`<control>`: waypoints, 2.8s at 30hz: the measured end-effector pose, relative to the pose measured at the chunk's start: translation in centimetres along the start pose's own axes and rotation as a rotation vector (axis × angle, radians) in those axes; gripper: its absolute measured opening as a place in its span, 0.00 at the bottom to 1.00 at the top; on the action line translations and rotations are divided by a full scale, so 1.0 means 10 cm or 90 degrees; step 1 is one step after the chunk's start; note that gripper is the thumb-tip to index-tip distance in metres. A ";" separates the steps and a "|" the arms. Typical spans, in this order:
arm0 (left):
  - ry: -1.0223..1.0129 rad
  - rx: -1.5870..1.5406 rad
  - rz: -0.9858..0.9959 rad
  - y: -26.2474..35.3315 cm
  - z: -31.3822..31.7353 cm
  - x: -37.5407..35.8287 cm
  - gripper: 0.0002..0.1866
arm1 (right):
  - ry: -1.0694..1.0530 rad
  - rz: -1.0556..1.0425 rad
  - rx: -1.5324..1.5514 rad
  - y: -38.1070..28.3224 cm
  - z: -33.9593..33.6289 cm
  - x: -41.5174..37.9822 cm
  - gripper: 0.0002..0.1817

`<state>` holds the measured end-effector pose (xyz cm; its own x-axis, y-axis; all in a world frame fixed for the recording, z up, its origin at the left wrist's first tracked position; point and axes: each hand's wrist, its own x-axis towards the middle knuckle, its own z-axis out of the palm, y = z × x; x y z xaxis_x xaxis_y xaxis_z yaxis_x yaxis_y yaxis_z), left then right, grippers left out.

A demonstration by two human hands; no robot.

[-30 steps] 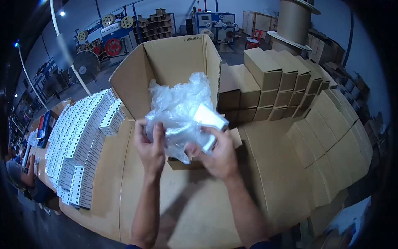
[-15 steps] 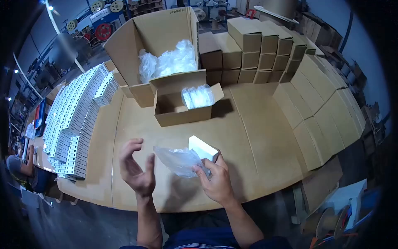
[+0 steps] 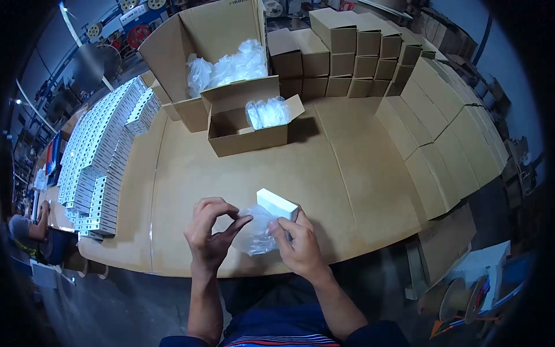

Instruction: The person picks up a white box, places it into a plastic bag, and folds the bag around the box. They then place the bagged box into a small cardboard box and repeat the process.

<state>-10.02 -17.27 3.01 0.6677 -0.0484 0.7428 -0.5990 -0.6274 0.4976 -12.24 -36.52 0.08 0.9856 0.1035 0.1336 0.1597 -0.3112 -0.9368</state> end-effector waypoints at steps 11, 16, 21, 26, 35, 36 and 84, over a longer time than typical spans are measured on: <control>-0.218 -0.135 -0.220 0.05 0.01 -0.11 0.09 | 0.093 -0.170 -0.122 0.07 0.08 -0.04 0.11; -0.180 -0.189 -0.307 -0.05 0.09 -0.11 0.11 | 0.022 -0.114 -0.121 0.08 -0.02 -0.10 0.12; 0.202 -0.208 -0.208 -0.29 0.25 -0.17 0.19 | 0.131 -0.007 0.034 0.44 0.09 -0.13 0.12; -0.029 -0.522 -0.516 -0.23 0.39 -0.73 0.23 | 0.218 -0.002 0.069 0.45 0.20 -0.09 0.14; 0.065 -0.780 -0.682 -0.27 0.36 -0.79 0.14 | 0.210 0.068 0.141 0.48 0.12 -0.06 0.16; 0.083 -0.799 -0.677 -0.26 0.33 -0.77 0.15 | 0.212 0.060 0.152 0.49 0.12 -0.06 0.16; -0.196 -0.386 -0.451 -0.13 0.39 -0.73 0.31 | -0.215 -0.318 0.049 -0.26 -0.43 0.67 0.16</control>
<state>-12.36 -19.19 -4.78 0.9946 -0.0689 0.0774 -0.0834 -0.0888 0.9925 -5.77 -39.10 4.79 0.7185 0.5174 0.4649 0.5812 -0.0794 -0.8099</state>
